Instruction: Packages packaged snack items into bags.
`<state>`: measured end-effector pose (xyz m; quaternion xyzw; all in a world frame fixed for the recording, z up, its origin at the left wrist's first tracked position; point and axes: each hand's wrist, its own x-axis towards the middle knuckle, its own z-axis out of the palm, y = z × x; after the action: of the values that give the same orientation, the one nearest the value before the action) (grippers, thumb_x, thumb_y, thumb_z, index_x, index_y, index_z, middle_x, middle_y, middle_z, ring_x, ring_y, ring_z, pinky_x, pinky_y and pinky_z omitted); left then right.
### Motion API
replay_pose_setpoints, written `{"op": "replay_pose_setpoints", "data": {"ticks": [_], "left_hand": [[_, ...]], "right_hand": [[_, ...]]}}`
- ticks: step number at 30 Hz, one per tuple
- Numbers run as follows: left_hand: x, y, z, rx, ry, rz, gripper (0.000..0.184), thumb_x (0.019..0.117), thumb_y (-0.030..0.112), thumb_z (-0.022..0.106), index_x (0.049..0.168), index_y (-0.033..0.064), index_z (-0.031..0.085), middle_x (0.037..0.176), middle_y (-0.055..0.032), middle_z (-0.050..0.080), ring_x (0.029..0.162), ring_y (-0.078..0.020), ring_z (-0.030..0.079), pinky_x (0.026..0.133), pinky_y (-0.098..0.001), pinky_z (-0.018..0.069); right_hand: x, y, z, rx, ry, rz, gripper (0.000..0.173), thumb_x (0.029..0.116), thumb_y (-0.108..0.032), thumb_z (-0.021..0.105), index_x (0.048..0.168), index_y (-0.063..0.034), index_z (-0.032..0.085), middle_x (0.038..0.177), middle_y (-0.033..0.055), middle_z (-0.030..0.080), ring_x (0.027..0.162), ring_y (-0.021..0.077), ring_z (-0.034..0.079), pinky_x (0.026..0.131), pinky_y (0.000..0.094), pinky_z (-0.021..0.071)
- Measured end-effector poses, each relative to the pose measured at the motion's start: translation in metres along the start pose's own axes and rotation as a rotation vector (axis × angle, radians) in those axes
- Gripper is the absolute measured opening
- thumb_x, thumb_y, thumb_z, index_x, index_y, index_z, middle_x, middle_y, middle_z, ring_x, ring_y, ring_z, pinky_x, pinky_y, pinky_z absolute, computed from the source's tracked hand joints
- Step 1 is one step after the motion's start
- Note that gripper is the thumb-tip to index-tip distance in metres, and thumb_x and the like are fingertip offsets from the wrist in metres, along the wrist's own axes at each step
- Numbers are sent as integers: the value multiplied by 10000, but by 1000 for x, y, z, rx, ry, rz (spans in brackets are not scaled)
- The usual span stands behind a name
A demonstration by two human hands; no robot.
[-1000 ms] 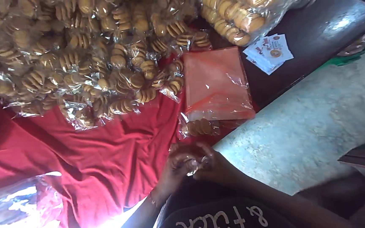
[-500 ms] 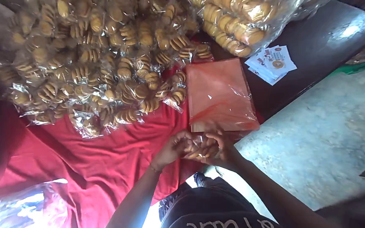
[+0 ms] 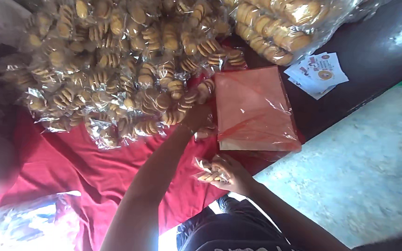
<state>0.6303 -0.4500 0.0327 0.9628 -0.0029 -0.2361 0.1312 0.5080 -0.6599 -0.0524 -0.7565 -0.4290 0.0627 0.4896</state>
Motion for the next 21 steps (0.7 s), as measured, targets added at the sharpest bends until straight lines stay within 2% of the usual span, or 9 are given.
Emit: {"op": "replay_pose_setpoints", "data": {"ticks": [3, 5, 7, 8, 10, 13, 16, 19, 21], "left_hand": [[-47, -22, 35, -436, 344, 102, 466, 825, 231, 850, 1175, -21, 674, 1224, -213, 647, 1124, -341, 643, 960, -539, 532], [-83, -40, 64, -861, 341, 164, 430, 892, 184, 763, 1219, -36, 592, 1138, -125, 646, 1010, -181, 650, 903, -374, 561], [-119, -54, 92, -1098, 250, 207, 392, 910, 166, 709, 1198, -28, 527, 1037, -70, 659, 898, -98, 650, 826, -304, 557], [-134, -60, 102, -1091, 234, 225, 430, 909, 152, 701, 1243, -34, 504, 1031, -79, 667, 884, -100, 663, 815, -303, 566], [-158, -70, 109, -937, 255, 262, 530, 945, 131, 667, 1416, -42, 499, 1224, -146, 674, 1061, -137, 670, 944, -317, 550], [-165, -74, 115, -930, 392, 316, 382, 987, 152, 587, 1313, -42, 635, 1367, -196, 593, 1312, -216, 532, 1137, -368, 403], [-156, -71, 122, -1033, 564, 324, 247, 996, 61, 530, 1117, -78, 694, 1204, -158, 673, 1180, -133, 615, 1057, -296, 480], [-152, -66, 123, -975, 620, 294, 216, 973, -12, 533, 1072, -64, 718, 1107, -145, 696, 1091, -129, 639, 1001, -279, 498], [-151, -67, 115, -918, 618, 204, 216, 964, 6, 556, 1072, -30, 740, 1040, -115, 697, 997, -105, 651, 930, -264, 526]], "right_hand": [[-2, 3, -4, 22, 6, 16, 467, 787, -325, 809, 1135, -47, 671, 1165, 225, 665, 1037, 297, 674, 898, 419, 568], [3, 4, 1, 77, -5, -20, 449, 829, -351, 786, 1136, -60, 637, 1153, 197, 644, 1040, 227, 654, 907, 336, 561], [12, 1, 8, 118, -52, -67, 442, 859, -384, 769, 1131, -64, 632, 1138, 186, 645, 1048, 213, 648, 915, 323, 555], [18, 0, 11, 109, -79, -97, 436, 869, -407, 753, 1133, -81, 634, 1138, 176, 650, 1058, 217, 647, 921, 329, 551], [25, 0, 20, 113, -130, -152, 419, 868, -394, 758, 1138, -89, 659, 1149, 173, 642, 1095, 236, 629, 964, 339, 532], [32, 1, 26, -11, -110, -244, 360, 871, -430, 733, 1114, -171, 673, 1131, 132, 616, 1120, 248, 582, 1012, 363, 470], [37, 3, 26, -152, 9, -301, 350, 886, -534, 701, 1110, -270, 648, 1281, 114, 555, 1264, 261, 503, 1098, 420, 393], [46, 4, 18, -73, -33, -290, 376, 867, -525, 732, 1089, -243, 620, 1510, 183, 409, 1474, 285, 335, 1208, 434, 313], [51, 3, 10, -46, -102, -276, 371, 836, -476, 780, 1054, -202, 659, 1580, 275, 315, 1515, 363, 269, 1224, 481, 295]]}}
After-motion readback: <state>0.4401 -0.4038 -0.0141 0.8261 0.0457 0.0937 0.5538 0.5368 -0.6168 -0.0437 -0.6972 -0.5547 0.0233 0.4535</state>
